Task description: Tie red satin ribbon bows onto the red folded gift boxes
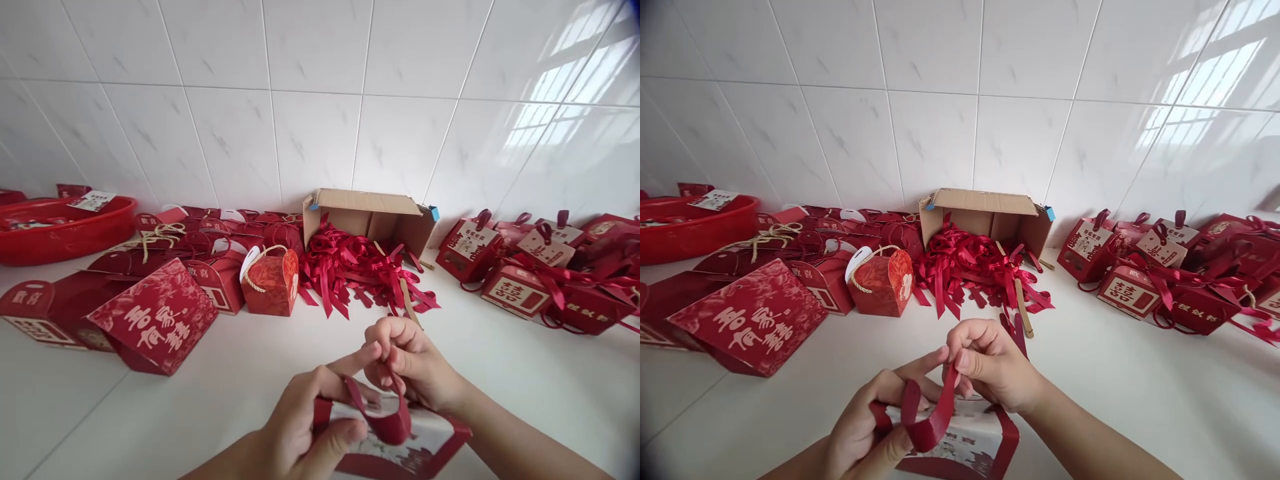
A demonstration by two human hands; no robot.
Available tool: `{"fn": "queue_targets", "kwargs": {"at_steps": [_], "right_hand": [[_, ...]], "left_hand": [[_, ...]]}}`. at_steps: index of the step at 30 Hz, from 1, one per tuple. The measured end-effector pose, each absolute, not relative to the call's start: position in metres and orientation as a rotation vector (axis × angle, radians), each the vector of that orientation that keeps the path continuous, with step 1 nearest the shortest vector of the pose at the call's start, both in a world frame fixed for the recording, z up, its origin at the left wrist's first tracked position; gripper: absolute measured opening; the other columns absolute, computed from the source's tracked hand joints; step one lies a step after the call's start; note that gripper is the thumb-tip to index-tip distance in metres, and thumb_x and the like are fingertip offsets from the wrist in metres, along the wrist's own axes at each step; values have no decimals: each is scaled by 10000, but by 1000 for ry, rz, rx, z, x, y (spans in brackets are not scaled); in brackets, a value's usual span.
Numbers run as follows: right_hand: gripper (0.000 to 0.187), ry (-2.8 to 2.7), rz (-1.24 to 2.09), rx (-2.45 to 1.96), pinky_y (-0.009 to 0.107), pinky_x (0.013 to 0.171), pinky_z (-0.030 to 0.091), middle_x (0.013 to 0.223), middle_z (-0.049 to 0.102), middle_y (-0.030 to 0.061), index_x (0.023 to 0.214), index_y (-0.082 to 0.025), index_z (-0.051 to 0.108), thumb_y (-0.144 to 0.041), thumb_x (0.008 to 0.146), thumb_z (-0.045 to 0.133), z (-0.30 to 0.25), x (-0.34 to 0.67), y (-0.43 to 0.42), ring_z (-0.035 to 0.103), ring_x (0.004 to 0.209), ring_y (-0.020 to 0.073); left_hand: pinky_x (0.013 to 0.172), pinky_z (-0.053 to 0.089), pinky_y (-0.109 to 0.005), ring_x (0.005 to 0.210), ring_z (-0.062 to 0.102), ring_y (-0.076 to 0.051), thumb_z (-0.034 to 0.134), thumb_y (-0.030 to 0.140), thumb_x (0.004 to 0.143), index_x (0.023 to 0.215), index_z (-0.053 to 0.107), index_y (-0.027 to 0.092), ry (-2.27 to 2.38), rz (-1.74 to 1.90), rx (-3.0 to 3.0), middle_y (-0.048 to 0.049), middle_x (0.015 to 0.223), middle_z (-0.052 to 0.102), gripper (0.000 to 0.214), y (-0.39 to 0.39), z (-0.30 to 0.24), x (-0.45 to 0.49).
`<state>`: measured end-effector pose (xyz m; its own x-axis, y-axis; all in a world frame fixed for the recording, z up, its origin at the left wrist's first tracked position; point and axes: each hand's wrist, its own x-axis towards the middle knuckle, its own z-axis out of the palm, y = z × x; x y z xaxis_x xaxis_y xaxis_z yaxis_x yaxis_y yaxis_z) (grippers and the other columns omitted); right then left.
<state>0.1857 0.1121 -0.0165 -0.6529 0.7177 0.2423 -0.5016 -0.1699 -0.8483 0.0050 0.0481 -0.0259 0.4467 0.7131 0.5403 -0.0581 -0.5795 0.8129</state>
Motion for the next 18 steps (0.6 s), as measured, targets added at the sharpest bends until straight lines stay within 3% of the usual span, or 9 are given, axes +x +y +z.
{"fn": "queue_targets", "kwargs": {"at_steps": [10,14,18], "right_hand": [[327,-1136,1914,-257,132,375,326,495,539,-53,635,-158,552,-374,692,791,-21,184,112,342,324,3],[428,-1184,1931,-267,142,346,317,478,500,-68,582,-168,488,-453,647,800,-22,185,111,318,294,7],[447,-1229,1955,-177,134,346,310,468,490,-67,571,-173,449,-463,687,770,-24,184,111,323,296,9]], "left_hand": [[996,464,-452,1216,541,-290,489,156,900,1041,521,212,617,1178,1854,-159,1323,558,156,46,-22,5],[958,503,-420,1172,576,-305,523,175,881,1199,512,226,640,1238,1852,-171,1347,537,322,45,-33,5],[942,516,-406,1102,626,-301,537,190,874,1286,479,243,647,1263,1871,-174,1322,561,419,44,-34,5]]}}
